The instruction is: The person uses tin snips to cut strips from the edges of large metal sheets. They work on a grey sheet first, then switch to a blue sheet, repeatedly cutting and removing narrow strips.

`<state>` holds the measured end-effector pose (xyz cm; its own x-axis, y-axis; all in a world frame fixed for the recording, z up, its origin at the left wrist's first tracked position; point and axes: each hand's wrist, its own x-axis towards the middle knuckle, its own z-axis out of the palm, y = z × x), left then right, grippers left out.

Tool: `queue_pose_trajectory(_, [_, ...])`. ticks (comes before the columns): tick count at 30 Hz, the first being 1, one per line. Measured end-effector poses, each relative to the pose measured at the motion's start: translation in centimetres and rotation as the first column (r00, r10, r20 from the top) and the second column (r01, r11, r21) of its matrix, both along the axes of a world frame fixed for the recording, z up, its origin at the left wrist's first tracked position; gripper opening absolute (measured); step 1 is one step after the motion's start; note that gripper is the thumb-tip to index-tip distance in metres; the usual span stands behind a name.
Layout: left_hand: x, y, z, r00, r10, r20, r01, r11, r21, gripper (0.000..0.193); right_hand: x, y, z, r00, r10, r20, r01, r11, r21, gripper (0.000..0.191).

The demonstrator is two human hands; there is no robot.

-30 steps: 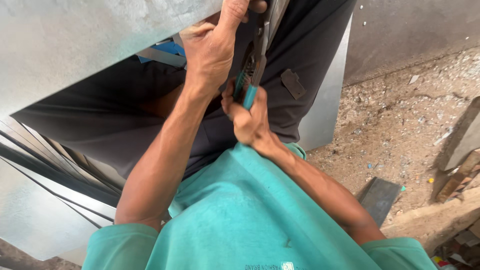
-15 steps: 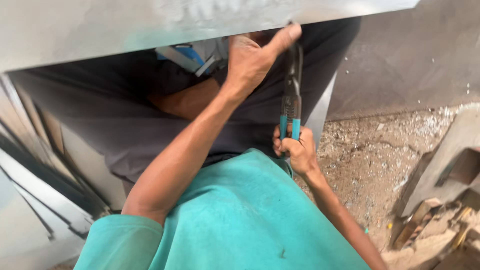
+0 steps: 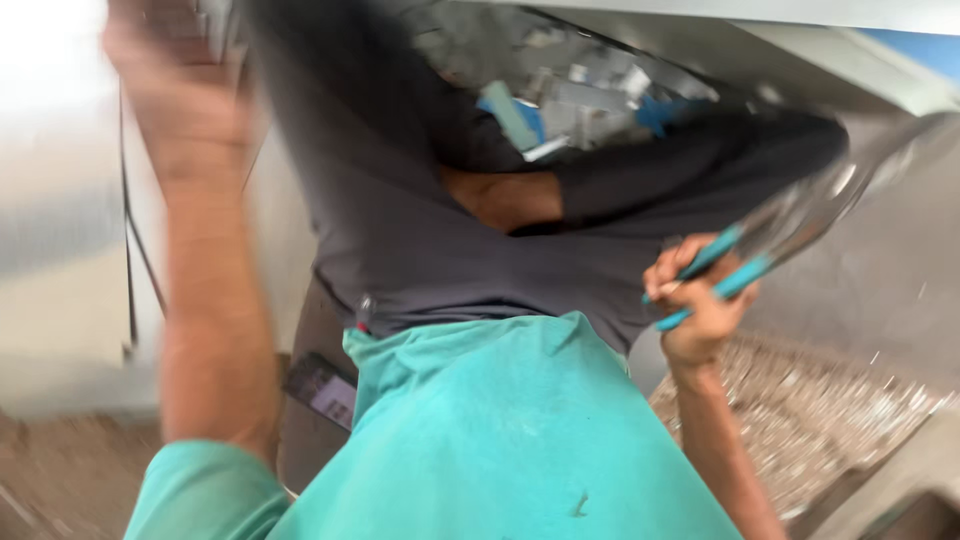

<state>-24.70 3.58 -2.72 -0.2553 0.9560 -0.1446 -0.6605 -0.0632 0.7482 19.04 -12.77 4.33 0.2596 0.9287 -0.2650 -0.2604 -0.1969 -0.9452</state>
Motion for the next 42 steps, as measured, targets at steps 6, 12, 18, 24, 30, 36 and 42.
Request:
queue_pose_trajectory(6, [15.2,-2.4,-1.6,0.977,-0.211,0.018,0.212,0.975,-0.069,0.017,-0.2,1.0,-1.5,0.636,0.659,0.401,-0.418,0.731,-0.540,0.028])
queue_pose_trajectory(12, [14.9,-3.8,-0.2,0.968,-0.192,0.163,0.188,0.981,0.038,0.026,-1.2,6.3,0.6,0.398,0.898,0.191,-0.648,0.422,-0.634,0.055])
queue_pose_trajectory(18, [13.6,-5.6,-2.6,0.961,-0.243,-0.130,0.247,0.969,0.013,0.027,-2.8,10.3,0.0,0.218,0.941,0.259,-0.702,0.335,-0.628,0.046])
queue_pose_trajectory(24, [13.5,-5.9,-3.0,0.963,-0.257,-0.081,0.260,0.966,0.018,0.028,-1.7,12.3,0.4,0.017,0.942,0.334,-0.618,0.272,-0.737,0.027])
queue_pose_trajectory(30, [14.0,-5.7,-1.8,0.943,-0.243,-0.226,0.226,0.969,-0.097,0.025,-0.7,12.2,0.2,0.024,0.973,0.231,-0.482,0.213,-0.850,0.030])
queue_pose_trajectory(36, [23.6,-5.1,-0.3,0.873,-0.343,-0.347,0.245,0.923,-0.296,0.025,-6.8,5.1,3.0,0.680,0.728,0.089,-0.468,0.524,-0.712,0.044])
queue_pose_trajectory(42, [26.5,-6.7,-2.1,0.826,-0.373,-0.423,0.301,0.926,-0.229,0.022,-8.3,-0.1,-2.4,0.848,0.502,0.174,-0.357,0.781,-0.512,0.024])
